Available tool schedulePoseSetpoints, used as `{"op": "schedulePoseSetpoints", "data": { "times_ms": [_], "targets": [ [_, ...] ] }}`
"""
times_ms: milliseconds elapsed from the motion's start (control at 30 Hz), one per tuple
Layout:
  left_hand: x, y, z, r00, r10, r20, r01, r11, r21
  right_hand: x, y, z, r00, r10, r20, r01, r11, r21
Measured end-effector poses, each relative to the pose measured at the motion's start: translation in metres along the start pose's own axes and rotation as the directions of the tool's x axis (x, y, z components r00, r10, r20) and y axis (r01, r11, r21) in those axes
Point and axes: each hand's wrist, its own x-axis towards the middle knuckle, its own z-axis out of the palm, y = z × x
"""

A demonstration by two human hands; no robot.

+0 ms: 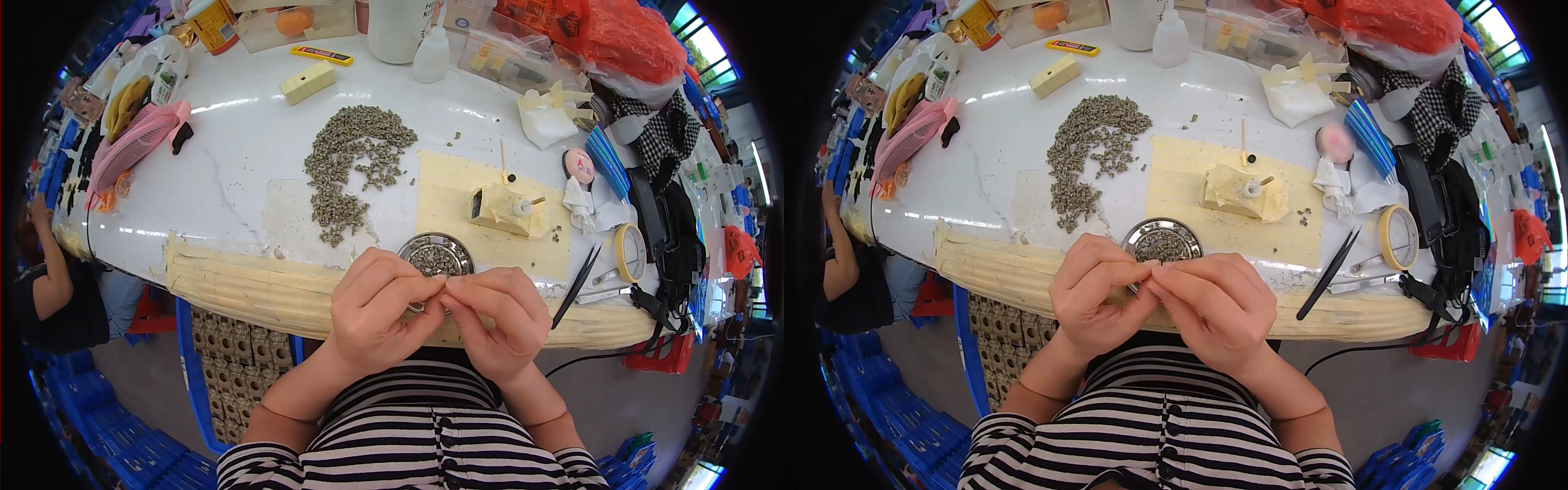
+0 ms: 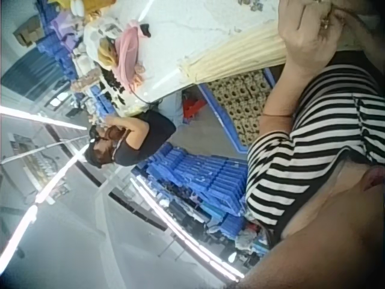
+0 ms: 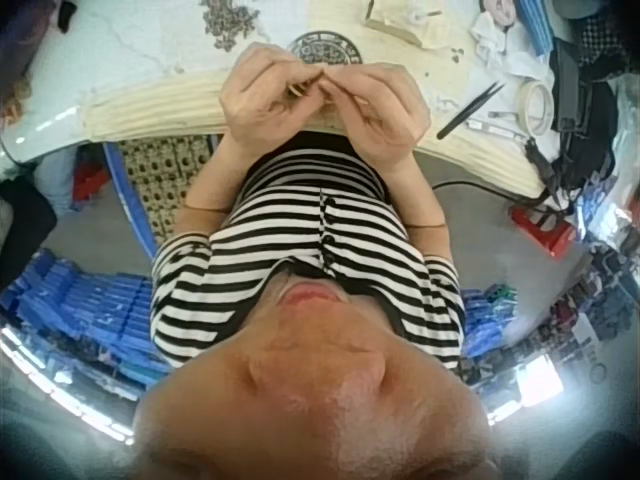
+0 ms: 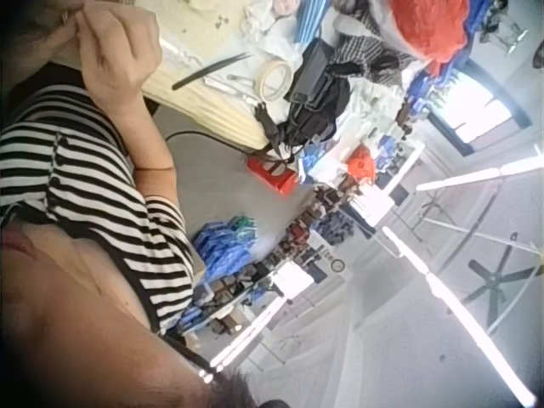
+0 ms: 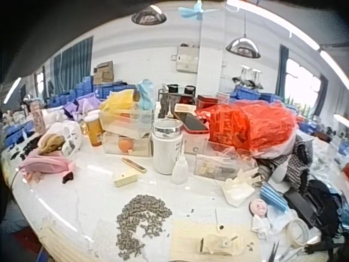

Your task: The person picks up a small metal part and inserts a long pin through its center. They then select a tiny circular component from a container and slide it onto the pin before placing the assembled piece into a small block on the table.

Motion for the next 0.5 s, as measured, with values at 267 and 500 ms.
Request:
{"op": "schedulePoseSetpoints", "data": {
  "times_ms": [267,500],
  "targets": [
    [0.0011,0.0020,-0.0020,1.000,0.012,0.007,-0.012,1.000,0.001,0.0001,-0.0011,-0.0012,0.994,0.103,0.025,-0.104,0.993,0.048],
    [0.0001,0.0023,-0.0037,0.998,0.052,0.036,-0.052,0.999,-0.003,-0.0020,0.0040,-0.0047,0.968,0.223,0.118,-0.244,0.947,0.209]
  ]
}}
